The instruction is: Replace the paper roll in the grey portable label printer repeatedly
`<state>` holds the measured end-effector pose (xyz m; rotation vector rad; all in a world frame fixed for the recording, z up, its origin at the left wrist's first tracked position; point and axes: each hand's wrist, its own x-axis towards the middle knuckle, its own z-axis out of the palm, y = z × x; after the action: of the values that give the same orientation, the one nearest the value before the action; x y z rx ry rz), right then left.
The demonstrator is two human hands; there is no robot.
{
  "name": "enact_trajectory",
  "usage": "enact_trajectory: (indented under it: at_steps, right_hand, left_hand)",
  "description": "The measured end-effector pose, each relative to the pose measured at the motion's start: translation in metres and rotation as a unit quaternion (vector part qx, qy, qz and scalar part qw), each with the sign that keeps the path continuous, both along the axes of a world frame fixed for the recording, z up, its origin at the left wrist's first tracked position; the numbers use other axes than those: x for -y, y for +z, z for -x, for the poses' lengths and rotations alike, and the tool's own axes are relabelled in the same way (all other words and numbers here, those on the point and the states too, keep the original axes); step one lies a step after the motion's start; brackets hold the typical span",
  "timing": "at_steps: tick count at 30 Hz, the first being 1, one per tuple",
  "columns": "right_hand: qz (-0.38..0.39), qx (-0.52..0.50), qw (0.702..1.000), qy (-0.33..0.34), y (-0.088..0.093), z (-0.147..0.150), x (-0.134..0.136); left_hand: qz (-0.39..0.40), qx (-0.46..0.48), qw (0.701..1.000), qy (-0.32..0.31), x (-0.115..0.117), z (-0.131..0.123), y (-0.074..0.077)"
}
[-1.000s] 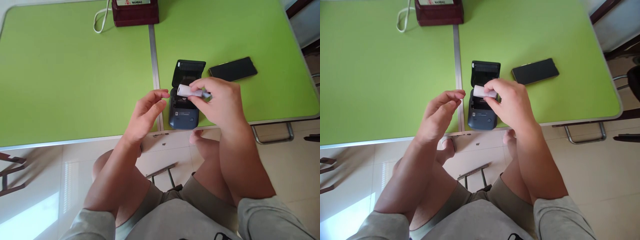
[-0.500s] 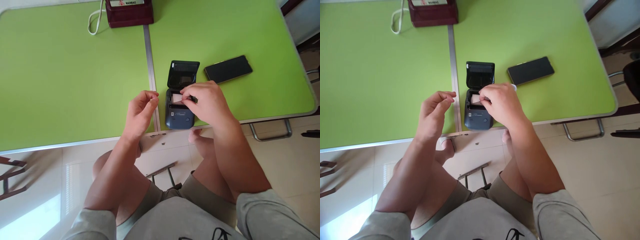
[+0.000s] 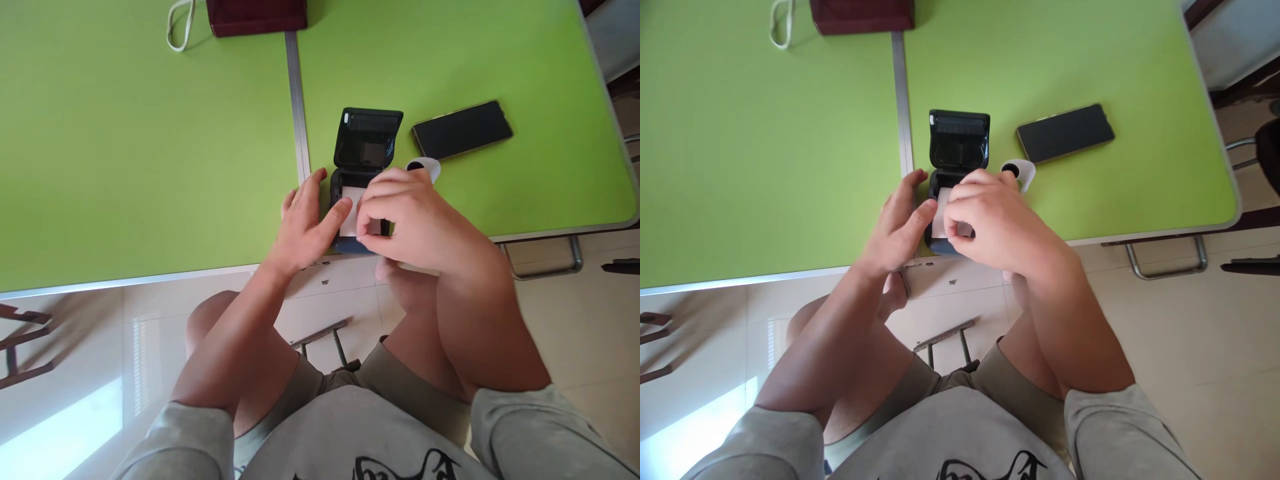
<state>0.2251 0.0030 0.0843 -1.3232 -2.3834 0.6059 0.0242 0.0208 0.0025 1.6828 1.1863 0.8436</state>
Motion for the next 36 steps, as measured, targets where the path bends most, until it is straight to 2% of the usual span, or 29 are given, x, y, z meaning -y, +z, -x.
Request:
enact_trajectory:
  at_steps: [3,6,8,10,12,15,17,20,22,24,26,31,33,36]
  right_hand:
    - [0.034,0.019,0.999,0.015,0.0,0.002,0.001]
    - [0.02,-0.023,0.999,0.022,0.003,-0.002,-0.002]
    - [-0.058,-0.057,0.996,-0.04,0.002,-0.006,-0.006]
    - [-0.15,-0.057,0.976,-0.15,-0.003,-0.011,-0.013]
    - [-0.181,-0.024,0.957,-0.224,-0.011,-0.014,-0.02]
    - [-0.141,0.022,0.962,-0.233,-0.025,-0.016,-0.028]
    - [-0.146,0.012,0.963,-0.225,-0.03,-0.017,-0.03]
    - [-0.198,-0.051,0.952,-0.227,-0.025,-0.017,-0.026]
    - [-0.207,-0.084,0.939,-0.263,-0.018,-0.016,-0.02]
    - [-0.173,-0.101,0.93,-0.309,-0.013,-0.014,-0.013]
    - [-0.104,-0.111,0.93,-0.336,-0.015,-0.013,-0.007]
    - [0.091,-0.131,0.936,-0.314,-0.043,-0.017,-0.003]
    - [0.14,-0.135,0.933,-0.303,-0.051,-0.019,-0.004]
    - [0.18,-0.132,0.931,-0.289,-0.052,-0.021,-0.006]
  left_hand:
    - [-0.026,-0.106,0.994,-0.009,0.006,-0.005,0.004]
    - [-0.048,-0.139,0.989,-0.03,0.009,-0.004,0.005]
    - [-0.062,-0.143,0.987,-0.035,0.008,-0.003,0.003]
    - [-0.076,-0.151,0.985,-0.032,0.008,-0.002,0.001]
    - [-0.089,-0.168,0.981,-0.029,0.007,-0.001,0.0]
    - [-0.101,-0.189,0.976,-0.029,0.008,-0.002,-0.001]
    - [-0.106,-0.192,0.975,-0.03,0.008,-0.001,-0.002]
    - [-0.111,-0.182,0.977,-0.03,0.007,-0.001,-0.004]
    - [-0.115,-0.165,0.979,-0.027,0.007,0.0,-0.006]
    - [-0.119,-0.146,0.982,-0.025,0.006,0.001,-0.009]
    - [-0.119,-0.135,0.983,-0.028,0.006,0.003,-0.011]
    - [-0.13,-0.126,0.983,-0.031,0.005,0.005,-0.011]
    - [-0.138,-0.132,0.981,-0.039,0.006,0.004,-0.007]
    - [-0.143,-0.164,0.975,-0.052,0.007,0.002,-0.001]
